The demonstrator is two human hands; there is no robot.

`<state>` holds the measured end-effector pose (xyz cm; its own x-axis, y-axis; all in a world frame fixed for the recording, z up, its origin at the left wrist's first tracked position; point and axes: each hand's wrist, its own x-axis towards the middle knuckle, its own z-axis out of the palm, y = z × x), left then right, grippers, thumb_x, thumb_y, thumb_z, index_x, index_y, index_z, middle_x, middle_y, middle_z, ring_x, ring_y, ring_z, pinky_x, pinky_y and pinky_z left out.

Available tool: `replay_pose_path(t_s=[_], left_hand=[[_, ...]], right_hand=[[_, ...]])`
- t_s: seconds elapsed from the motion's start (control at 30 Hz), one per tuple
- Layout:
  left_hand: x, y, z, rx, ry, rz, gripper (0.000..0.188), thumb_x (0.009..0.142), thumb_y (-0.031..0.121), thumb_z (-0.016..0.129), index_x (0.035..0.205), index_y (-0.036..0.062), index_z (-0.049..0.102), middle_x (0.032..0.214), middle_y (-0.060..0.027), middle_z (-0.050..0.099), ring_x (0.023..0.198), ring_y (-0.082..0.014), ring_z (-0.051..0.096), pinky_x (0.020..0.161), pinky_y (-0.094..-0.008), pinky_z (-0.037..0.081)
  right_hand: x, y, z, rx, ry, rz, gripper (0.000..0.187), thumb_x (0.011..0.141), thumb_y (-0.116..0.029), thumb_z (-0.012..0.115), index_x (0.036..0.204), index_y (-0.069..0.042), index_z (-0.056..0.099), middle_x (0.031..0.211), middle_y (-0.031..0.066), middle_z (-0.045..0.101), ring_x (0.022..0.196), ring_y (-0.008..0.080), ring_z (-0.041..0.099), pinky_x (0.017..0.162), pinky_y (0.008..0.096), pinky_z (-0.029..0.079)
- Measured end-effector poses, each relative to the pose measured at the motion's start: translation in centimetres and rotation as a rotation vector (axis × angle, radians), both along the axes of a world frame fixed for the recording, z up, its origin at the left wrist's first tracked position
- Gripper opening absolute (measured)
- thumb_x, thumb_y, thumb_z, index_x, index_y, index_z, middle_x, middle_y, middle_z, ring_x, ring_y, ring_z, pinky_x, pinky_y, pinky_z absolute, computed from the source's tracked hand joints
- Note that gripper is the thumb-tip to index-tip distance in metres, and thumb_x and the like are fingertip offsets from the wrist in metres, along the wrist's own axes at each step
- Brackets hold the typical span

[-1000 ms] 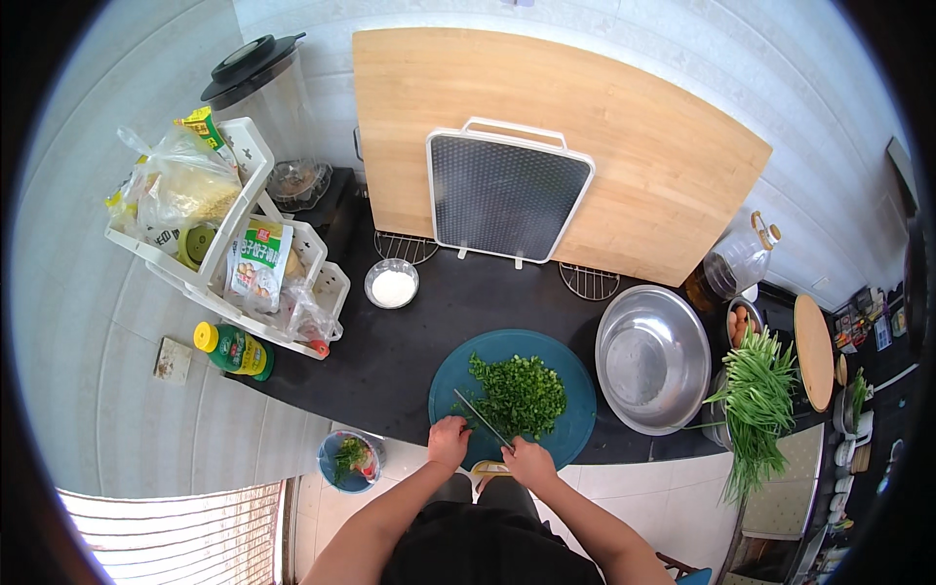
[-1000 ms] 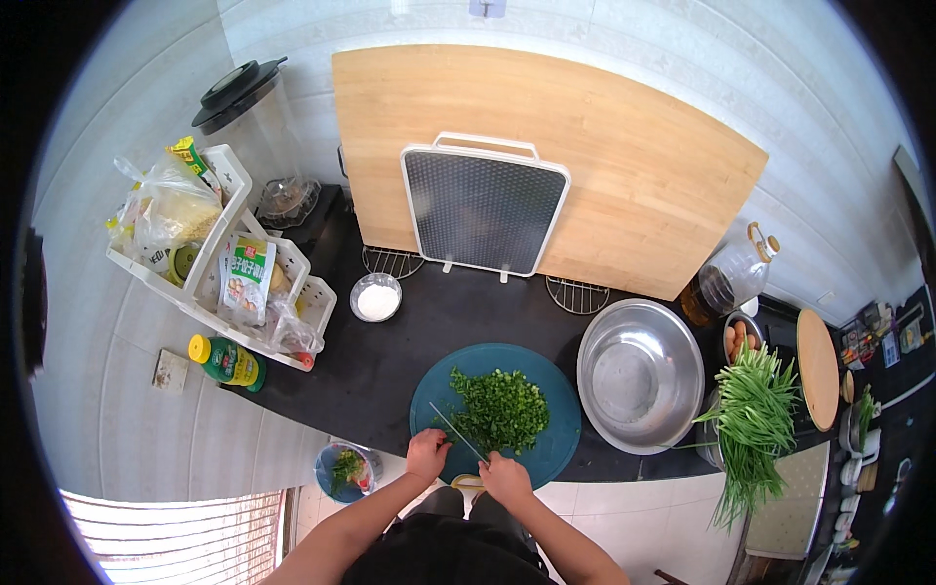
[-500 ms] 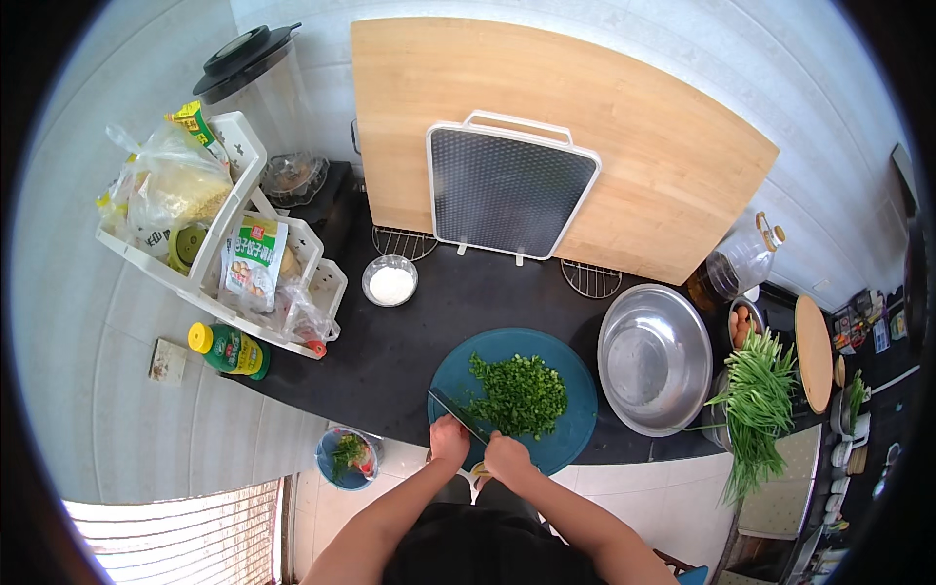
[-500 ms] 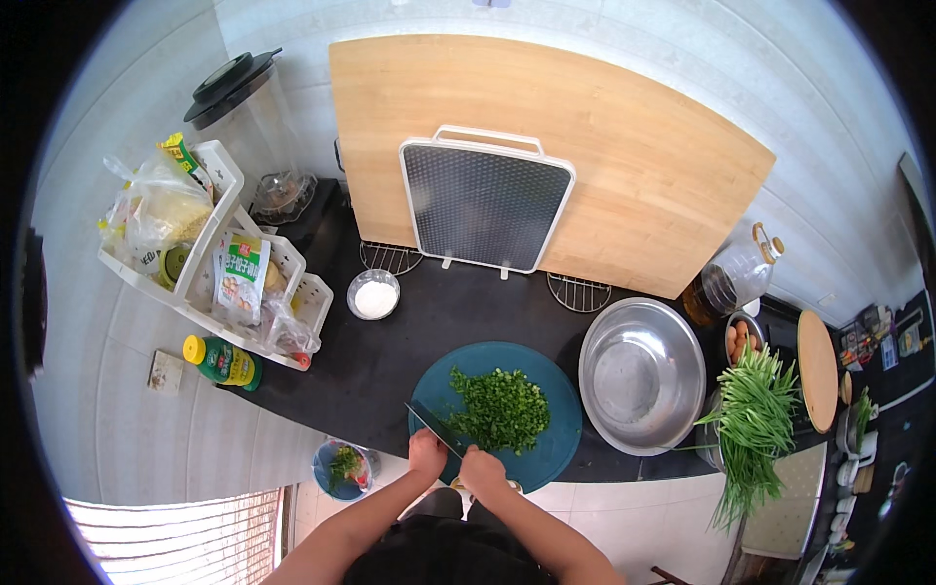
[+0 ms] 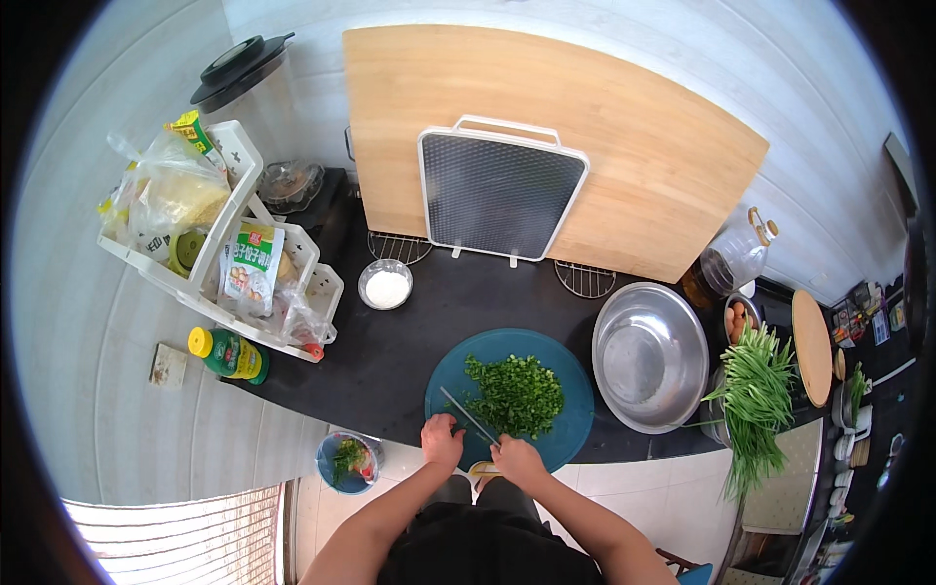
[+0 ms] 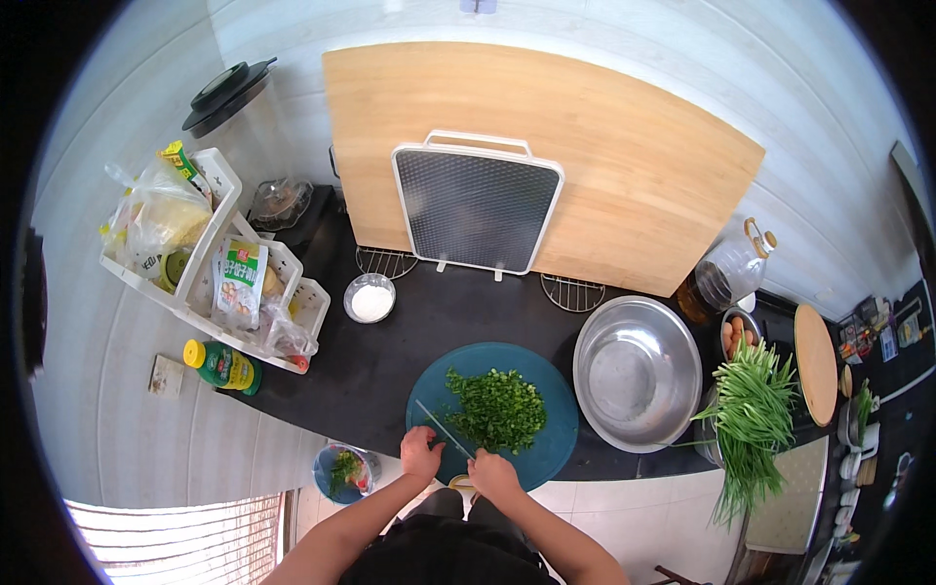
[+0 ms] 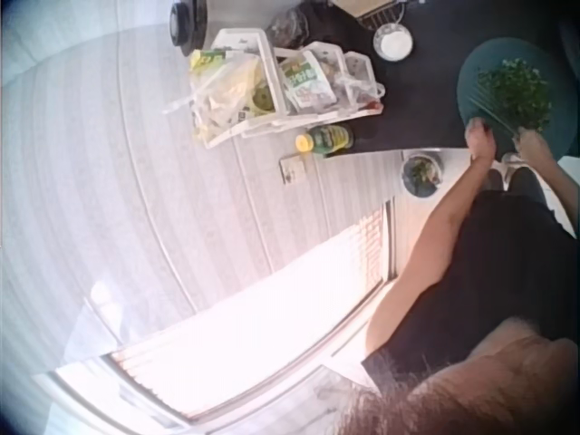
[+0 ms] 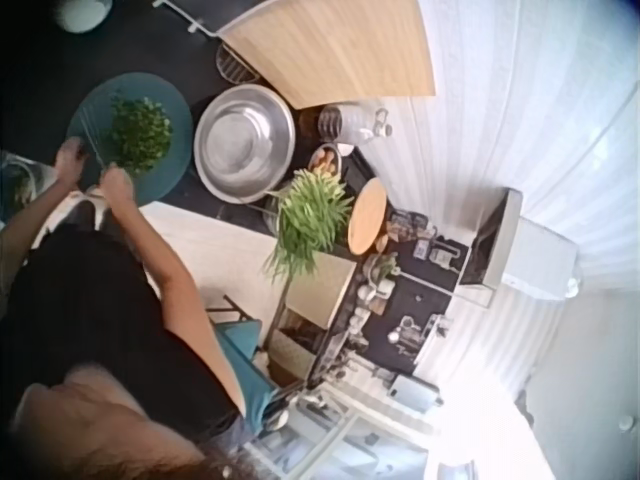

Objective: The person chops a large bunch of green onions on a blue cutting board using a knife. They repeatedly gather the chopped pieces and transfer them into a metal bowl. The person continues this process until the entire bunch is processed.

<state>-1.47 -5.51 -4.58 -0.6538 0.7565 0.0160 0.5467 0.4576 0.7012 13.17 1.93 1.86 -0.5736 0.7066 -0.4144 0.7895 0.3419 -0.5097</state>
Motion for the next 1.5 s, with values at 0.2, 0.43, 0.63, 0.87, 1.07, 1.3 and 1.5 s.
replay_pose_path(t_s=[0.2, 0.43, 0.63, 0.87, 1.07, 1.3, 1.5], left_hand=[[-0.3, -0.3, -1.2, -0.085, 0.075, -0.156, 0.006, 0.069, 0.01, 0.069, 0.074, 0.009, 0.065, 0.075, -0.0067, 0.062, 0.082, -0.0272, 0.058, 0.073, -0.0387, 0.046], [-0.9, 1.0, 0.1, 0.125, -0.005, -0.326, 0.019, 0.071, 0.009, 0.066, 0.089, 0.0059, 0.068, 0.089, -0.0103, 0.062, 0.09, -0.0304, 0.056, 0.083, -0.0409, 0.045], [-1.7, 3.6, 2.8, 0.126, 0.09, -0.32, 0.035, 0.074, 0.017, 0.069, 0.106, 0.0036, 0.062, 0.116, -0.0142, 0.052, 0.106, -0.0333, 0.049, 0.092, -0.0413, 0.04], [-2.5, 7.3, 2.3, -0.193, 0.163, -0.457, 0.092, 0.081, 0.05, 0.06, 0.143, -0.0029, 0.017, 0.148, -0.0271, 0.015, 0.139, -0.0385, 0.011, 0.112, -0.0471, 0.012], [-1.6, 9.1, 2.3, -0.251, 0.024, -0.443, 0.099, 0.08, 0.055, 0.06, 0.141, -0.0084, 0.014, 0.148, -0.0281, 0.015, 0.139, -0.039, 0.009, 0.112, -0.0468, 0.012], [-1.0, 8.7, 2.0, -0.195, 0.006, -0.543, 0.096, 0.082, 0.053, 0.059, 0.141, -0.0091, 0.016, 0.147, -0.0265, 0.018, 0.14, -0.0365, 0.01, 0.114, -0.0435, 0.01], [-0.6, 8.9, 2.1, -0.199, 0.019, -0.539, 0.096, 0.081, 0.053, 0.06, 0.14, -0.0098, 0.017, 0.148, -0.0266, 0.018, 0.14, -0.0373, 0.01, 0.113, -0.044, 0.011]], right_hand=[[-0.9, -0.6, -1.6, 0.026, 0.028, -0.061, 0.028, 0.087, -0.027, 0.053, 0.081, 0.0, 0.057, 0.07, 0.0239, 0.062, 0.07, 0.0427, 0.062, 0.066, 0.0497, 0.051], [2.2, 0.7, 1.5, 0.108, 0.123, -0.337, 0.028, 0.085, -0.029, 0.058, 0.08, -0.002, 0.056, 0.069, 0.0208, 0.063, 0.069, 0.041, 0.062, 0.063, 0.0484, 0.049], [8.7, 1.0, 0.9, 0.262, 0.142, -0.597, 0.023, 0.083, -0.024, 0.059, 0.081, -0.002, 0.054, 0.07, 0.0207, 0.063, 0.068, 0.0414, 0.061, 0.063, 0.0486, 0.048], [10.4, 1.7, -2.0, 0.313, -0.011, -0.675, 0.019, 0.084, -0.021, 0.056, 0.084, -0.002, 0.05, 0.069, 0.0227, 0.062, 0.065, 0.0415, 0.062, 0.062, 0.0509, 0.049], [8.3, 0.1, -1.2, 0.257, 0.058, -0.535, 0.021, 0.085, -0.025, 0.056, 0.085, -0.004, 0.051, 0.067, 0.022, 0.061, 0.064, 0.0418, 0.061, 0.06, 0.0517, 0.048], [11.7, -0.9, -0.6, 0.36, 0.044, -0.659, 0.017, 0.086, -0.021, 0.057, 0.084, -0.005, 0.051, 0.068, 0.0202, 0.062, 0.061, 0.0402, 0.061, 0.058, 0.0492, 0.048], [13.3, -0.1, -1.9, 0.445, -0.046, -0.738, 0.017, 0.085, -0.019, 0.058, 0.083, -0.004, 0.05, 0.068, 0.0202, 0.062, 0.06, 0.0405, 0.06, 0.056, 0.0493, 0.048]])
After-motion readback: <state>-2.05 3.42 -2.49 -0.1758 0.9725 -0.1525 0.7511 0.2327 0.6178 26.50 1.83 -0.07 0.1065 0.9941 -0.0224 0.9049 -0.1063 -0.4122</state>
